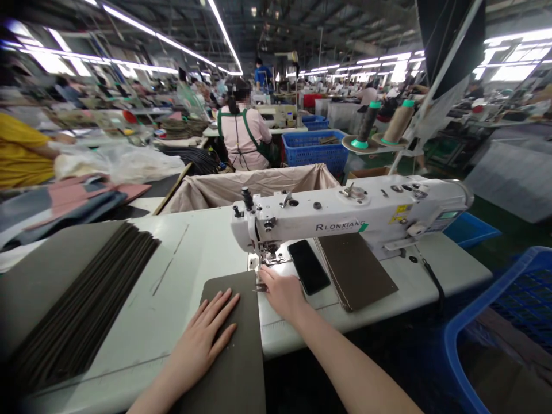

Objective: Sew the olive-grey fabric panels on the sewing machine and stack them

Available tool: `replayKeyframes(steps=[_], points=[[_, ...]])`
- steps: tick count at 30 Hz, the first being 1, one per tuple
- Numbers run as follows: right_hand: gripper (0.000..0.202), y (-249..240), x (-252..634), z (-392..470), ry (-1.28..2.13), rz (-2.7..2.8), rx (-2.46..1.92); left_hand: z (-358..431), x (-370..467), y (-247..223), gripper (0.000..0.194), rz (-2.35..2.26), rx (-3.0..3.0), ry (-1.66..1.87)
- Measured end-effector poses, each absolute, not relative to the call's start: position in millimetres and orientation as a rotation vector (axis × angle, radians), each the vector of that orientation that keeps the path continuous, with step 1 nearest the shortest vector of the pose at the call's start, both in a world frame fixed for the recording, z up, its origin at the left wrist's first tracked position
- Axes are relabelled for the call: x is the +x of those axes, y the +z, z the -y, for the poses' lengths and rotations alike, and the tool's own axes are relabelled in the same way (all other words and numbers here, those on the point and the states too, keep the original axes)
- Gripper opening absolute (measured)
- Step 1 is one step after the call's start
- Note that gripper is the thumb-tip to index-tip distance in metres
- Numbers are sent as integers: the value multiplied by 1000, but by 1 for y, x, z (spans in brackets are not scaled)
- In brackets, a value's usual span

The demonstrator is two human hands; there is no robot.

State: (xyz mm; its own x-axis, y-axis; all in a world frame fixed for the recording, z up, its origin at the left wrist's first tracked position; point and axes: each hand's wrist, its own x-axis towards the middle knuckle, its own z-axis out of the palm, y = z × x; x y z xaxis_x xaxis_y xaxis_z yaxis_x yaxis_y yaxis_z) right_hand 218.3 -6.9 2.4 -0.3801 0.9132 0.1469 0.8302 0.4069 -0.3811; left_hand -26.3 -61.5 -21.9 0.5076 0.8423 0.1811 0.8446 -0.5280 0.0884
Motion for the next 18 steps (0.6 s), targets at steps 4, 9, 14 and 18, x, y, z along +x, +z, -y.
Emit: replayKeyframes(steps=[4, 9, 14, 18], points=[[47, -3, 220, 10, 356, 2264, -1555, 37, -22, -12, 64, 1498, -2765, -362], [48, -11, 219, 8, 374, 2212, -1593, 10, -7, -6, 65, 1433, -2872, -411], [48, -9, 221, 8, 399, 2234, -1602, 2, 5, -12, 66, 1380, -2914, -386], [50, -5, 223, 9, 419, 2282, -1603, 4, 11, -14, 66, 1403, -2878, -420]])
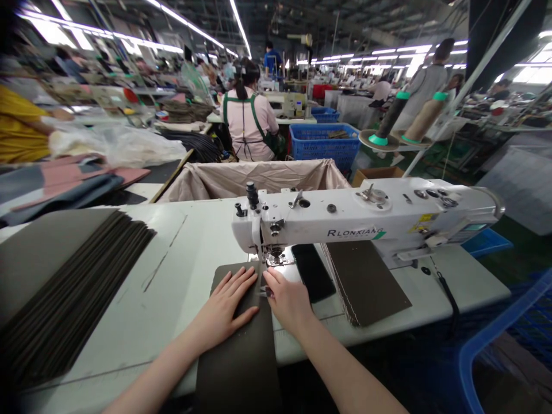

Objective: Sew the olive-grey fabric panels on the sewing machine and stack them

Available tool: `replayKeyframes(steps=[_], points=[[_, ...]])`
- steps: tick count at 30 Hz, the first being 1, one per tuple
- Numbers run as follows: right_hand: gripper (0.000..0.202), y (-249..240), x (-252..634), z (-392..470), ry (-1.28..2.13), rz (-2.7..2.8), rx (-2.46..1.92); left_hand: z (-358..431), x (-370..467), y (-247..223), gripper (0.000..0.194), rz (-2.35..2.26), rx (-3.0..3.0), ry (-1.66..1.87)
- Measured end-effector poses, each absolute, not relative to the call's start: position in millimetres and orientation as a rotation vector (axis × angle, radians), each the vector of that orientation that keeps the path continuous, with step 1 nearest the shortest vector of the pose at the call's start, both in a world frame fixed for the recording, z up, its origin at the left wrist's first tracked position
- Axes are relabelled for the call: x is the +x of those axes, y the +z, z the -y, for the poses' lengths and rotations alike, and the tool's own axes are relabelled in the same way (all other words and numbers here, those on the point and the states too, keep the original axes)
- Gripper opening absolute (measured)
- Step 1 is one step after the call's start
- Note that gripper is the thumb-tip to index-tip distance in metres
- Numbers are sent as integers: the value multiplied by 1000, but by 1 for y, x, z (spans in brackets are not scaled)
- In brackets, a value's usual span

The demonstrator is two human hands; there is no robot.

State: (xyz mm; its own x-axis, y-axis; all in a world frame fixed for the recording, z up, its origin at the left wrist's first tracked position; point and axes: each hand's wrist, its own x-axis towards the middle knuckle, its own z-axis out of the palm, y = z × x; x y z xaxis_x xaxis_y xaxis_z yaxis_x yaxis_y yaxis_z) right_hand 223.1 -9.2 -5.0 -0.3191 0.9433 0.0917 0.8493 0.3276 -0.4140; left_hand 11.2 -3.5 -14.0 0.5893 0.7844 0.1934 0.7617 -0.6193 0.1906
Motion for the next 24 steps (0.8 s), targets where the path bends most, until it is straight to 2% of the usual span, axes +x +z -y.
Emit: replayKeyframes(steps=[24], points=[[53, -12, 223, 8, 420, 2278, -1609, 3, 14, -10, 62, -1359, 2674, 395]])
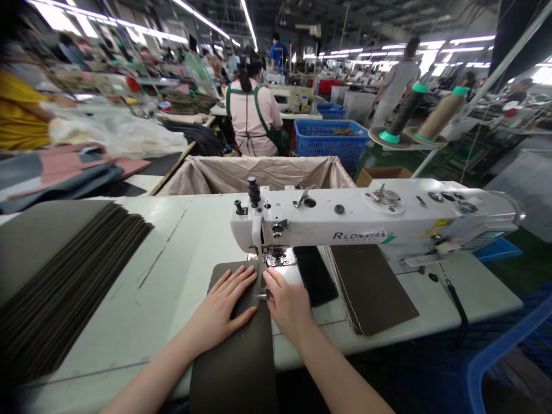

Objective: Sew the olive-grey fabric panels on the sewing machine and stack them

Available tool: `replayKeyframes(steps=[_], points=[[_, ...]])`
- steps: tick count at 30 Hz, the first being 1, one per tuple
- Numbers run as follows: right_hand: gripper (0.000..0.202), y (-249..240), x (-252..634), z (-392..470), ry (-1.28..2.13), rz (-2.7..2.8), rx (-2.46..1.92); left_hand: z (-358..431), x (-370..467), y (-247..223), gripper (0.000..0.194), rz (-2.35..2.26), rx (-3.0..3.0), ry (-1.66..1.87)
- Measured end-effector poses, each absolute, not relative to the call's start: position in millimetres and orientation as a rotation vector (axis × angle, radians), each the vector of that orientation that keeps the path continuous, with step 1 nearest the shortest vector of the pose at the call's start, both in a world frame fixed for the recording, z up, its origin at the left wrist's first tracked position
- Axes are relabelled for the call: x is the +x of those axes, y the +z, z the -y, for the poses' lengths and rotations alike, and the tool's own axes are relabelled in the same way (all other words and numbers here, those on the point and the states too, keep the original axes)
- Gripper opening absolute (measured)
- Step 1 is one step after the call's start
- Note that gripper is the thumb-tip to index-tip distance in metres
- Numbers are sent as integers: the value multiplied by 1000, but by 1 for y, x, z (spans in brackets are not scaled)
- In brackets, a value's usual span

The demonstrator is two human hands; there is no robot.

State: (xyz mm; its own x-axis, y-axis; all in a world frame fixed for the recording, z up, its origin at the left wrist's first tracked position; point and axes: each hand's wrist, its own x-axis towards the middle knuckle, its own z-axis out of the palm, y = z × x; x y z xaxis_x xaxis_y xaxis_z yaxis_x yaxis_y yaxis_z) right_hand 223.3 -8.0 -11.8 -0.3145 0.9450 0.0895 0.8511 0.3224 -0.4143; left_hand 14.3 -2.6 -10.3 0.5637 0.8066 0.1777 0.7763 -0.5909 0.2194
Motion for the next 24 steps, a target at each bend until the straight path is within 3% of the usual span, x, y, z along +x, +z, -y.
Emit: replayKeyframes(steps=[24], points=[[51, -9, 224, 10, 409, 2273, -1620, -6, 6, -7, 45, -1324, 2601, 481]])
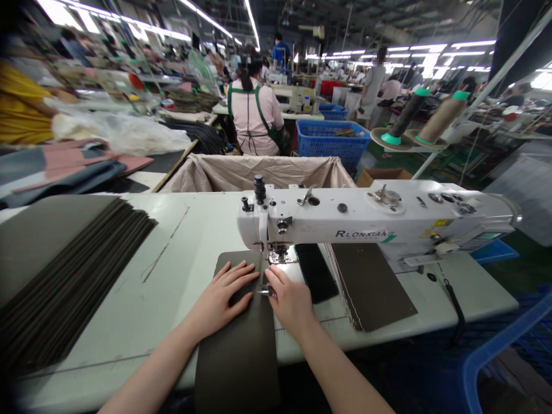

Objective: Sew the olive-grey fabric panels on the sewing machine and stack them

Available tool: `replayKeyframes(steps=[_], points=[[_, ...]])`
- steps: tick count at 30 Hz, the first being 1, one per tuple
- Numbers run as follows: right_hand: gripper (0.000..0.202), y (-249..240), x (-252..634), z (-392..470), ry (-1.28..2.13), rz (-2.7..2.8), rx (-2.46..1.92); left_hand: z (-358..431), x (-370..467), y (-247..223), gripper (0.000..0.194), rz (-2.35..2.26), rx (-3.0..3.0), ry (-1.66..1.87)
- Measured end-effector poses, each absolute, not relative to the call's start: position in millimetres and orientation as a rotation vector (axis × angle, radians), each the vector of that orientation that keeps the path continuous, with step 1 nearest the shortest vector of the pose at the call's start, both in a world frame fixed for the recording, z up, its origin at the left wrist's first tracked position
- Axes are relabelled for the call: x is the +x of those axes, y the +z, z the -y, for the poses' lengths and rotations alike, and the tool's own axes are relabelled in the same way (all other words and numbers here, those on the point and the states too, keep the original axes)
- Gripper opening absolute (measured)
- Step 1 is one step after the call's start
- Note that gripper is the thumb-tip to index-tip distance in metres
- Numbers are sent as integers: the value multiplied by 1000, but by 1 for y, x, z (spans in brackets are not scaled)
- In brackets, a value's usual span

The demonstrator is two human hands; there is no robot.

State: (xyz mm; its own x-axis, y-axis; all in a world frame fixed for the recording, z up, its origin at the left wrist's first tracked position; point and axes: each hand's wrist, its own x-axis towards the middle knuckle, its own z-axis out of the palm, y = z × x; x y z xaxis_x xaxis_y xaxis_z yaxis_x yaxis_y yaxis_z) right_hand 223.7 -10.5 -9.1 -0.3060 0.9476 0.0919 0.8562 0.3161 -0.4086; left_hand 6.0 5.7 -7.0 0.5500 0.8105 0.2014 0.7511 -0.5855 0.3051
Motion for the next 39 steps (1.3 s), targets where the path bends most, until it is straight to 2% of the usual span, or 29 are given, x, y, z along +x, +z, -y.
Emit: replayKeyframes(steps=[39], points=[[48, -13, 224, 10, 391, 2249, -1597, -6, 5, -8, 40, -1334, 2543, 552]])
